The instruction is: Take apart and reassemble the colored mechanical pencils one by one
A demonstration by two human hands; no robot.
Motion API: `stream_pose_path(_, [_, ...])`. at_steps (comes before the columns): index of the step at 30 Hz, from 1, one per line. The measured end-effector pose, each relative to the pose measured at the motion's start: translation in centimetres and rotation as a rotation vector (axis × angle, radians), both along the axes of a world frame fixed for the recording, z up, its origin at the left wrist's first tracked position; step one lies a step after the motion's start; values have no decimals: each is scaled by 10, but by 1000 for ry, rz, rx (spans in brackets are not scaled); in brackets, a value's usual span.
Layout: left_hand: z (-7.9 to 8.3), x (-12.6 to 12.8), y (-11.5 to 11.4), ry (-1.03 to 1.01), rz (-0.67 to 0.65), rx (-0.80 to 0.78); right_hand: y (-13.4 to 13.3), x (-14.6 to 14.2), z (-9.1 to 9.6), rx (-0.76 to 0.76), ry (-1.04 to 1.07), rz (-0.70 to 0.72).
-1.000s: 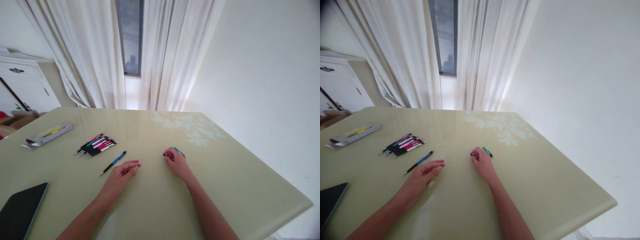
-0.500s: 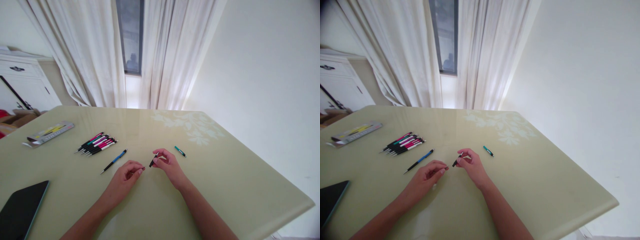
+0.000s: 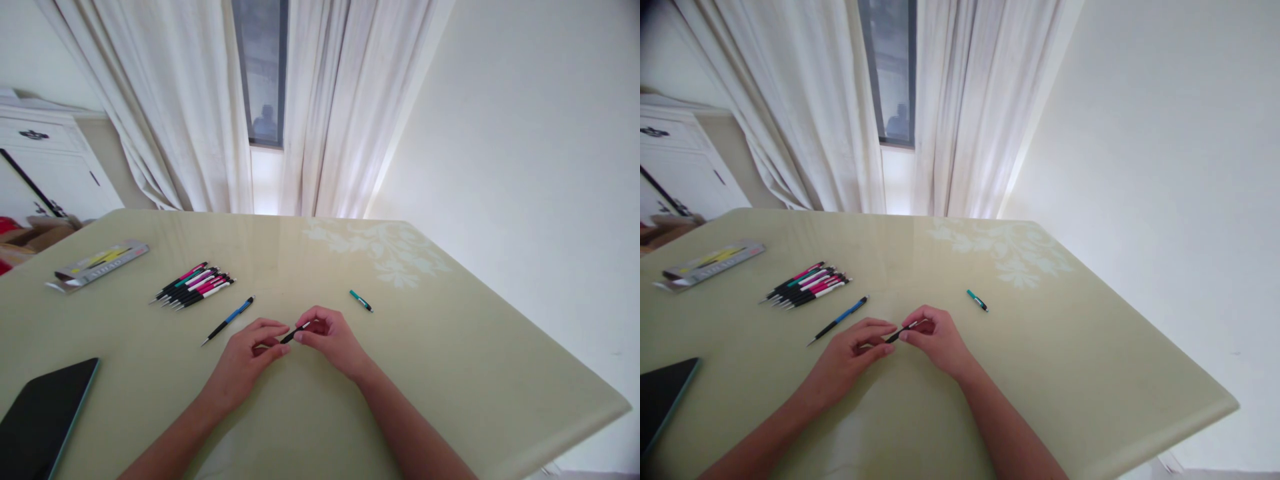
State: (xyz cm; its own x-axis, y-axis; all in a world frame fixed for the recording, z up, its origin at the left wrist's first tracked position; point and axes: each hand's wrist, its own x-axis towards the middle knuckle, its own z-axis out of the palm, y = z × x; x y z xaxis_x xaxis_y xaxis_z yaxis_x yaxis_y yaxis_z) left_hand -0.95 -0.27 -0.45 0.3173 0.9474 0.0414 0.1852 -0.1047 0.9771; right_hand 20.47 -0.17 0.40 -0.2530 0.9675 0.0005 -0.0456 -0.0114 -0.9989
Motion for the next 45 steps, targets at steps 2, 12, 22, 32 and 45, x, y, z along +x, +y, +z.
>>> stream_pose_path(2, [1, -1, 1, -11, 20, -9, 0, 0, -2, 15, -30, 10])
stream_pose_path(12, [11, 2, -7, -103, 176, -43, -11, -11, 6, 121, -211, 93])
stream_pose_path(22, [5, 6, -4, -549, 137, -247, -12, -14, 7, 232, -315, 89])
stream_pose_path(32, [12, 2, -1, -210, 84, -82, -8, -14, 7, 197, -226, 71])
stream_pose_path(45, [8, 5, -3, -70, 85, 2, 29, 105, -11, 242, -1075, -640])
